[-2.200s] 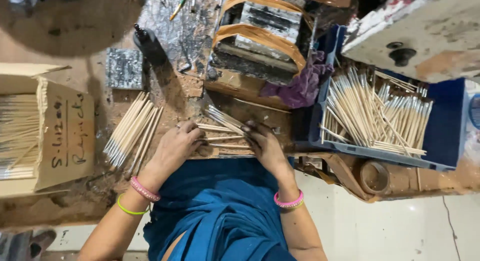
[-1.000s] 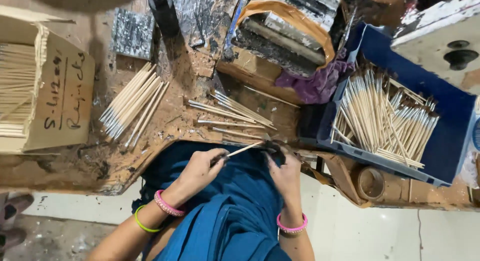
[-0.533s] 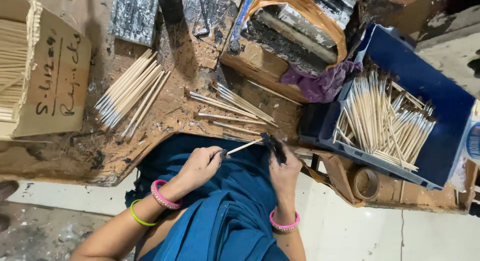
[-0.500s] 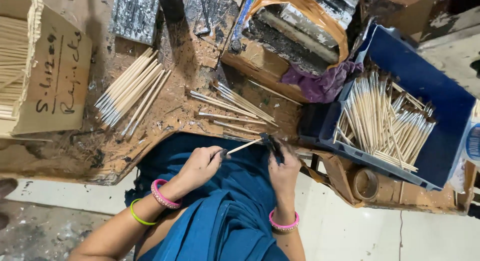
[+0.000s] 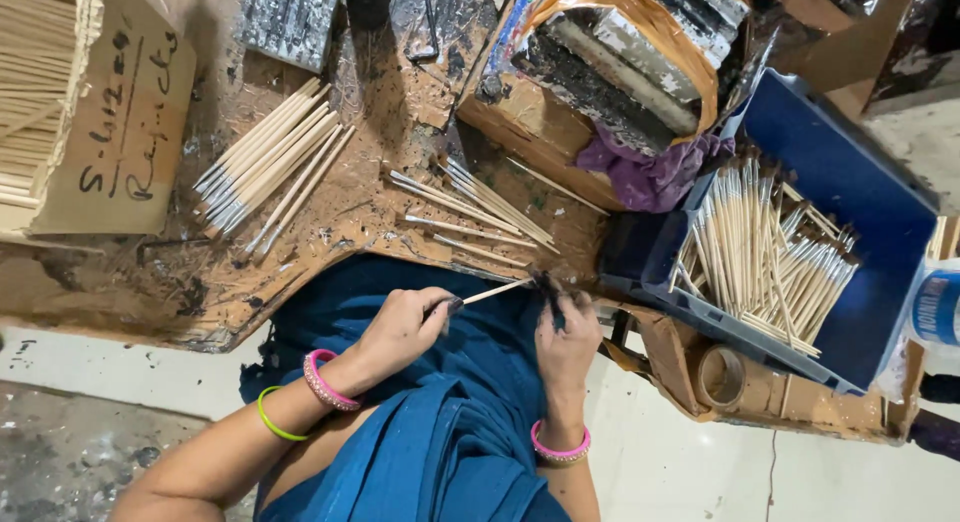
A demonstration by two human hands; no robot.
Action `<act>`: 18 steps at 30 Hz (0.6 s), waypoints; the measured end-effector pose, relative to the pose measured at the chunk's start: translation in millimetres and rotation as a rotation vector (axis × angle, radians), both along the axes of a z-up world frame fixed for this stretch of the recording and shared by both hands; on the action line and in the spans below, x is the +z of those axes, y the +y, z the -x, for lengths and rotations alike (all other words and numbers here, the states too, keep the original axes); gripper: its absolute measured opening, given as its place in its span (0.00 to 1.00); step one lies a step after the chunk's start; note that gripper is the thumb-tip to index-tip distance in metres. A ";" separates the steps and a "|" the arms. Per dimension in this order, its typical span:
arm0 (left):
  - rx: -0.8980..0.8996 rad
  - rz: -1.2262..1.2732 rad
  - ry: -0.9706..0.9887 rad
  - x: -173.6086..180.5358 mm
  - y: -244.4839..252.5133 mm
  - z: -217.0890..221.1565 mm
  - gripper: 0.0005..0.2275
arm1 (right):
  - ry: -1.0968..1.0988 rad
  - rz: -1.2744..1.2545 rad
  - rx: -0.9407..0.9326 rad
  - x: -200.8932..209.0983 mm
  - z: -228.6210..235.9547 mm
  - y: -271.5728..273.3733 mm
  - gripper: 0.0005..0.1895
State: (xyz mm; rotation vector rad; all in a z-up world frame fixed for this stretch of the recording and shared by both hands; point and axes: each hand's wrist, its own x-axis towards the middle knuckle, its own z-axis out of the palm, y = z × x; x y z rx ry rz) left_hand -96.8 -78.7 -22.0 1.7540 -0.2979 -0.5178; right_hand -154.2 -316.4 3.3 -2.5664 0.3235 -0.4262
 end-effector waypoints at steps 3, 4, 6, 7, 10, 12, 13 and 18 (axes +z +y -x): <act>0.001 -0.001 0.031 -10.0 -0.8 4.9 0.08 | 0.014 -0.107 -0.073 3.3 -2.5 5.5 0.17; -0.007 -0.003 0.064 -12.4 -2.0 6.1 0.09 | 0.010 -0.156 -0.093 3.3 -3.4 7.1 0.16; -0.003 0.053 0.167 -24.4 -3.7 10.7 0.11 | -0.064 -0.062 -0.038 -7.6 0.0 7.4 0.16; -0.002 0.108 0.268 -30.4 -5.0 12.3 0.13 | -0.140 0.031 0.015 -13.0 1.3 7.3 0.17; -0.007 0.110 0.329 -29.5 -6.1 12.0 0.14 | -0.142 0.021 0.045 2.0 -3.7 12.6 0.18; -0.001 0.096 0.295 -22.6 -5.8 12.4 0.13 | -0.063 -0.040 -0.029 -1.7 0.7 19.1 0.18; 0.007 0.082 0.258 -19.3 -6.1 11.8 0.12 | 0.014 -0.100 -0.100 -3.6 2.1 21.9 0.18; 0.027 -0.037 0.000 -21.7 -11.1 16.4 0.08 | -0.081 -0.144 0.248 -7.2 13.1 33.1 0.18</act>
